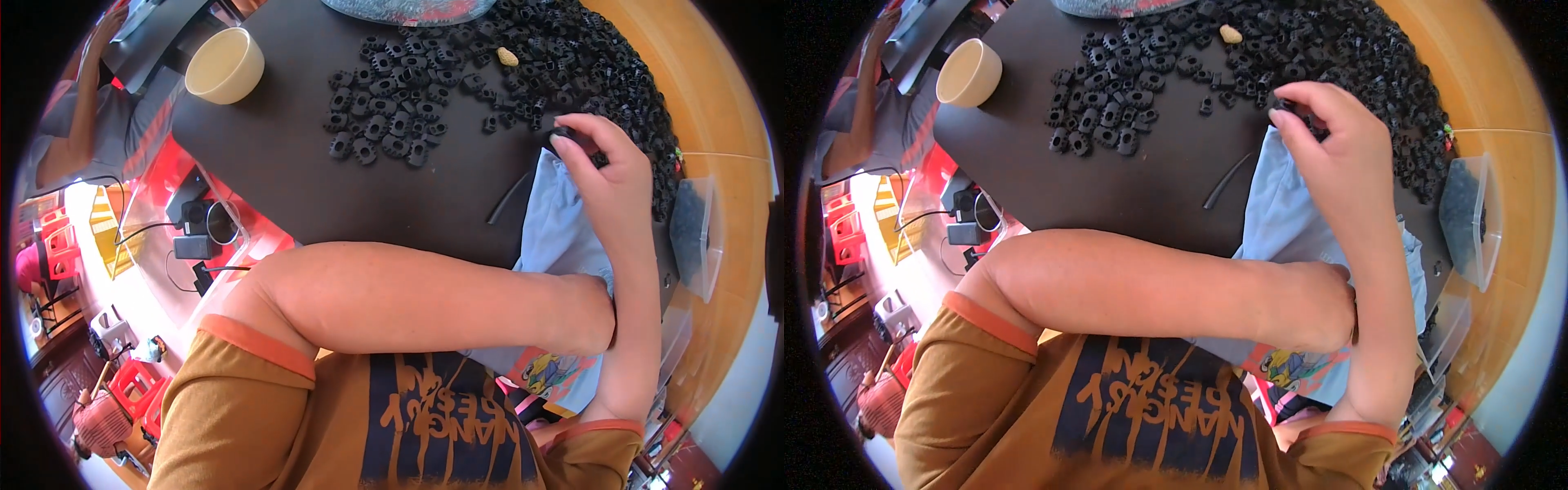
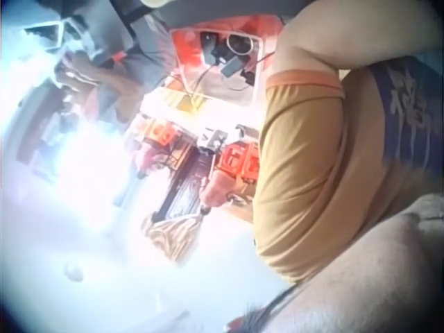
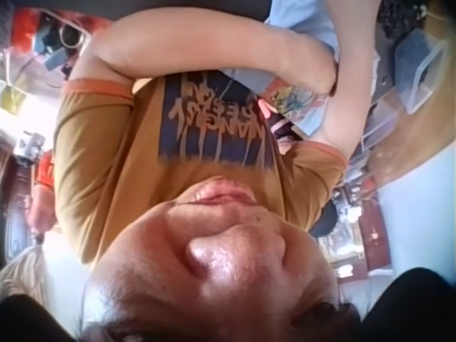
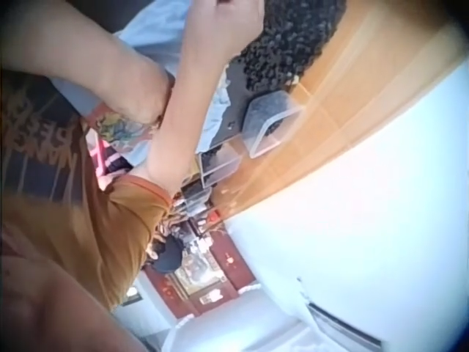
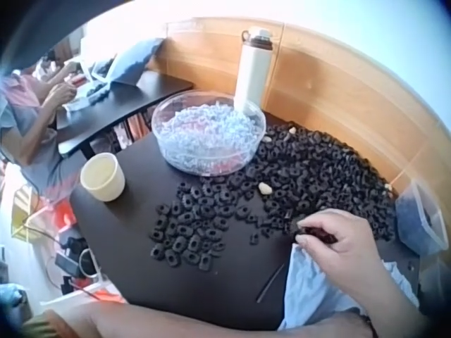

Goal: Manual assembly of small black plastic components, possibly for garments, at a workshop table.

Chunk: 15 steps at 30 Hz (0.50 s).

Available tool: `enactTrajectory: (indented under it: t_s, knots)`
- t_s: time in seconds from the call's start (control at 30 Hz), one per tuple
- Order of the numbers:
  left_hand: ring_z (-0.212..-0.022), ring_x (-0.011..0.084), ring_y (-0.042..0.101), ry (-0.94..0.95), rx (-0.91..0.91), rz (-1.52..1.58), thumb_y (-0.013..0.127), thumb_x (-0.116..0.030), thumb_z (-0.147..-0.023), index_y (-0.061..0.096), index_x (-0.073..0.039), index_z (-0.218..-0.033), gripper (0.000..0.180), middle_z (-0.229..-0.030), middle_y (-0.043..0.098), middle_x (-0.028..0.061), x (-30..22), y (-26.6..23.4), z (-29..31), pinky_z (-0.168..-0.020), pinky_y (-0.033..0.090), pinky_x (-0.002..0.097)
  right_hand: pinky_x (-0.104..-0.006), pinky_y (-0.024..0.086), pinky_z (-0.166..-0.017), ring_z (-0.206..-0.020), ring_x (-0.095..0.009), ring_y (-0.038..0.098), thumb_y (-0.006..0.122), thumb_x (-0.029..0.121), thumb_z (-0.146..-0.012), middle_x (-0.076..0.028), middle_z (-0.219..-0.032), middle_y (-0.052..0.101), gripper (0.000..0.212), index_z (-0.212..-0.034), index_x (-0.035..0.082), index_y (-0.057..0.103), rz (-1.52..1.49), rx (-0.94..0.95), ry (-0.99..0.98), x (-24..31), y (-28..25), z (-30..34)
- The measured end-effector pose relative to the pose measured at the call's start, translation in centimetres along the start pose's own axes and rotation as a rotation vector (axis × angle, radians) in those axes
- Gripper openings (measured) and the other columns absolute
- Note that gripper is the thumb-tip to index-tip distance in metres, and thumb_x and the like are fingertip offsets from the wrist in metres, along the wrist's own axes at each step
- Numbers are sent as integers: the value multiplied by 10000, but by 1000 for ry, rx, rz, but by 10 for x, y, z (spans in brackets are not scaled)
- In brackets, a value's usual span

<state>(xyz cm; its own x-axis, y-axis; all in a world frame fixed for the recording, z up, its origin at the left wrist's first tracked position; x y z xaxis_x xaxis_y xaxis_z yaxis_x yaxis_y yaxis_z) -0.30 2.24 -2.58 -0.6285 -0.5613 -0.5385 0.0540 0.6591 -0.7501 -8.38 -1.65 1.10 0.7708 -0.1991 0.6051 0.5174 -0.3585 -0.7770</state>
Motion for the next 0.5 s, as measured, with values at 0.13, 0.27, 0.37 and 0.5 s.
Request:
enactTrajectory:
  t_s: [0.13, 0.27, 0.37, 0.5]
  knots:
    - [-766, 292, 644, -55, -46, 73, 617, -67, -681, 682, -54, -806, 141, -803, 666, 106, 3, 8, 0, -651, 510, 407, -182, 427, -665, -731, -50, 532, 655, -12, -789, 4, -816, 606, 206, -994, 8, 644, -522, -101, 245, 7, -16, 34]
    - [-754, 298, 647, -220, 104, 297, 613, -43, -662, 677, -37, -789, 142, -784, 656, 144, 3, -11, -4, -618, 516, 399, -162, 375, -690, -779, -50, 493, 639, -78, -765, -14, -882, 564, 205, -964, -34, 626, -554, -178, 201, 10, -43, 79]
    - [-727, 298, 649, -100, -83, 128, 627, -53, -639, 672, -39, -766, 136, -753, 653, 140, 10, 3, 1, -603, 517, 395, -181, 370, -709, -810, -69, 487, 650, -72, -753, -26, -898, 552, 209, -958, -40, 624, -576, -225, 148, 11, -49, 103]
    - [-715, 307, 620, -82, 56, -142, 561, -71, -707, 600, -14, -742, 78, -744, 609, 141, 11, -17, 0, -605, 498, 398, -179, 372, -713, -794, -68, 480, 662, -21, -770, -9, -882, 543, 193, -961, -21, 638, -421, -293, 160, 1, -60, 126]
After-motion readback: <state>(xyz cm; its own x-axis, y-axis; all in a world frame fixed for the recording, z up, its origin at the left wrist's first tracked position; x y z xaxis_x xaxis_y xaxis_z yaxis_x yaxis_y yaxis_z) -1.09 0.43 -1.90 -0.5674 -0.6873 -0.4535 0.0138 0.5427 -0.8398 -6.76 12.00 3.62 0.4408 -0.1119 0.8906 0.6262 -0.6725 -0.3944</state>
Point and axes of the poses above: each hand's wrist, its own z-axis away from the middle knuckle, its own y-axis out of the palm, x = y × z, the point moved 1 cm from there along -z, towards the middle knuckle
